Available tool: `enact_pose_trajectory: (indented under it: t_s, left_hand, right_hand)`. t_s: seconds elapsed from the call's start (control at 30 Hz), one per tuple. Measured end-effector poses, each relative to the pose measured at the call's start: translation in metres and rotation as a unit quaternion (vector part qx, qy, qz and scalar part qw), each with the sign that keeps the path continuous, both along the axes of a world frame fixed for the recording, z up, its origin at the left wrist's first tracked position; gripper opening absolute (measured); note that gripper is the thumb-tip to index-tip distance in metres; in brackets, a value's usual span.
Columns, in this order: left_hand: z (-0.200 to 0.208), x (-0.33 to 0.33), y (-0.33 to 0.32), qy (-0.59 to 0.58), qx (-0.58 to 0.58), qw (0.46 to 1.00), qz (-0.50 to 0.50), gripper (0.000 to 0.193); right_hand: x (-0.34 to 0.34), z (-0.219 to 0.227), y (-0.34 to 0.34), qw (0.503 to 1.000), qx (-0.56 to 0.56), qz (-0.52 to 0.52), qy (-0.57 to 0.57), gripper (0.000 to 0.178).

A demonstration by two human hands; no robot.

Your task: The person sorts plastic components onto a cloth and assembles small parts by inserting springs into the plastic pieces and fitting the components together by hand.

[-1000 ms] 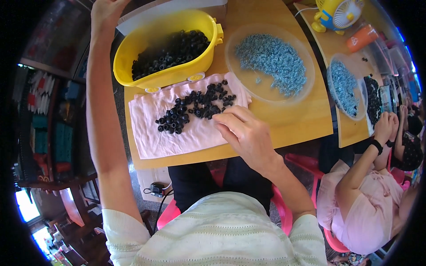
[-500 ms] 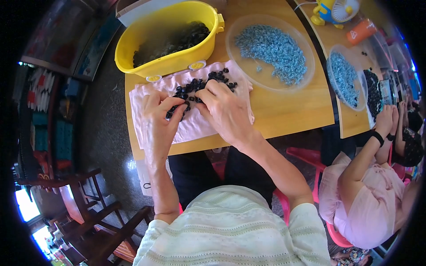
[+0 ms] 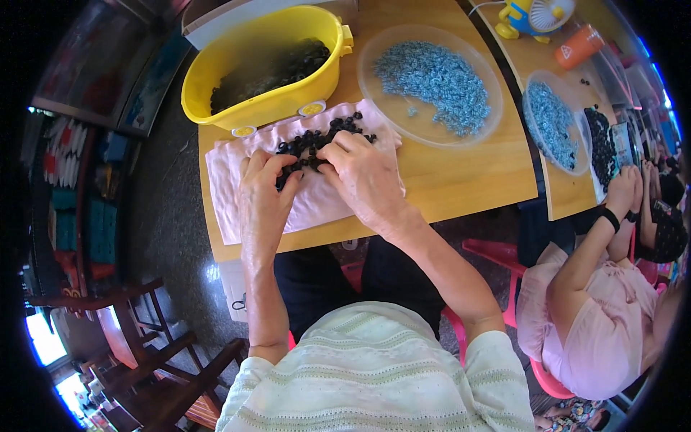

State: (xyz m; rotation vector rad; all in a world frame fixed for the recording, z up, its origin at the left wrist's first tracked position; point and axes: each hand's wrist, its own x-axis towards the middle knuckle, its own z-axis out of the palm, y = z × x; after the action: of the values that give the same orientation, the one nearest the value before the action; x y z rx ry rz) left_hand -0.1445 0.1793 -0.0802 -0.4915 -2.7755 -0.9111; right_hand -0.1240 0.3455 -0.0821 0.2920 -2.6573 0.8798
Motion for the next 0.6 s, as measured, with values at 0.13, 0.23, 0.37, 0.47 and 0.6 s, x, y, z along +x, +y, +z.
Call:
enact_pose_trajectory:
  t_s: [0.13,0.23,0.37,0.47,0.6]
  left_hand:
    - [-0.001,-0.002,0.003,0.0,0.017,1.0,0.012,0.018]
    - [0.006,-0.001,0.005,-0.002,0.05,0.999,0.017,0.017]
    - [0.01,0.008,0.004,-0.025,0.205,0.978,-0.02,0.017]
    - [0.001,0.019,0.008,-0.145,0.452,0.876,-0.087,0.015]
    - [-0.007,0.032,0.012,-0.36,0.748,0.529,-0.175,0.02]
  right_hand:
    - [-0.001,-0.002,0.003,1.0,-0.006,0.0,0.009,0.013]
    - [0.001,-0.001,0.008,0.999,-0.037,-0.001,0.012,0.012]
    - [0.013,0.006,0.014,0.998,-0.033,0.014,0.051,0.012]
    - [0.03,0.002,0.017,0.999,0.023,0.02,0.032,0.012]
    - [0.04,-0.006,0.02,0.999,0.05,0.02,-0.002,0.012]
